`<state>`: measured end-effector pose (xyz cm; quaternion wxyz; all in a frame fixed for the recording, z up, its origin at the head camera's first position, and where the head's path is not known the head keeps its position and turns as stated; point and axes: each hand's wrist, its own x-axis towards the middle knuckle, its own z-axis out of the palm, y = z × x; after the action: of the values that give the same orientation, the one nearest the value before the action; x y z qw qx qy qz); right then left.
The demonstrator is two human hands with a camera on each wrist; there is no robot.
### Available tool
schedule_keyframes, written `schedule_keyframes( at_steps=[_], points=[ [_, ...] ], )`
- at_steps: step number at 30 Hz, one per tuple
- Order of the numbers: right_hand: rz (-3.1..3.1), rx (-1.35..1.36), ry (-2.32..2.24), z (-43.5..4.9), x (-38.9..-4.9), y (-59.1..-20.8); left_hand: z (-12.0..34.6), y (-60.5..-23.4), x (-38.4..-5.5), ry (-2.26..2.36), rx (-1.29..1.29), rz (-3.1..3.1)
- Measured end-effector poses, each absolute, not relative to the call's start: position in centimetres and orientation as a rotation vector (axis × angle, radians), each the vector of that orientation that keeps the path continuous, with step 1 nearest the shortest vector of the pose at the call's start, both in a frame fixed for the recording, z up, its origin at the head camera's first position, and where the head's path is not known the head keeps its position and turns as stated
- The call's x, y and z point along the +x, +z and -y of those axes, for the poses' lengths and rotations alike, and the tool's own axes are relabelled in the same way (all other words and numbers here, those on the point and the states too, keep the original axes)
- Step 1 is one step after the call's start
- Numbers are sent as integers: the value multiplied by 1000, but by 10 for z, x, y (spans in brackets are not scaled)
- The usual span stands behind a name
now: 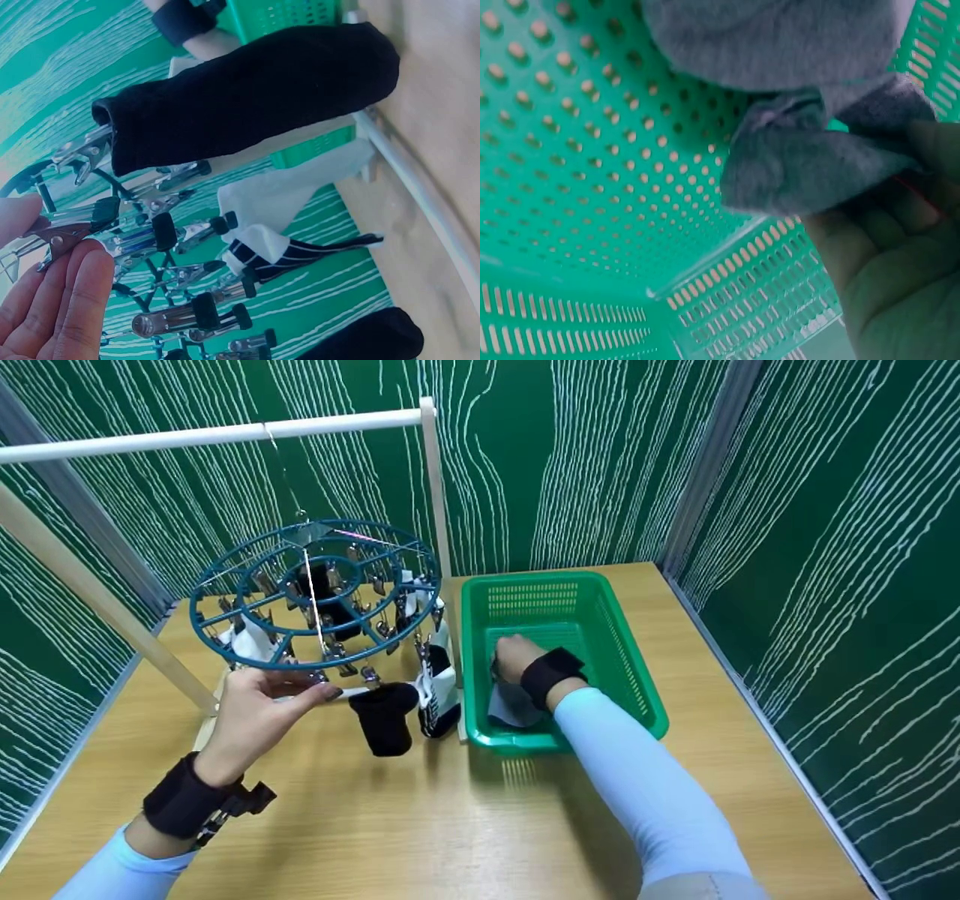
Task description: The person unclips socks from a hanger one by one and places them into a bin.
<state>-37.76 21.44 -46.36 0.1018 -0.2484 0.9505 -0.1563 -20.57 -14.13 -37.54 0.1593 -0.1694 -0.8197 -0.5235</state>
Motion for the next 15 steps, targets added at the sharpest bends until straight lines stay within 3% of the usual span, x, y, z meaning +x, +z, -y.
schedule_keyframes(
  at_steps=[15],
  points=[
    [-2757, -703, -400, -213, -373, -452, 142, -377, -206, -1499, -461, 2356]
  ],
)
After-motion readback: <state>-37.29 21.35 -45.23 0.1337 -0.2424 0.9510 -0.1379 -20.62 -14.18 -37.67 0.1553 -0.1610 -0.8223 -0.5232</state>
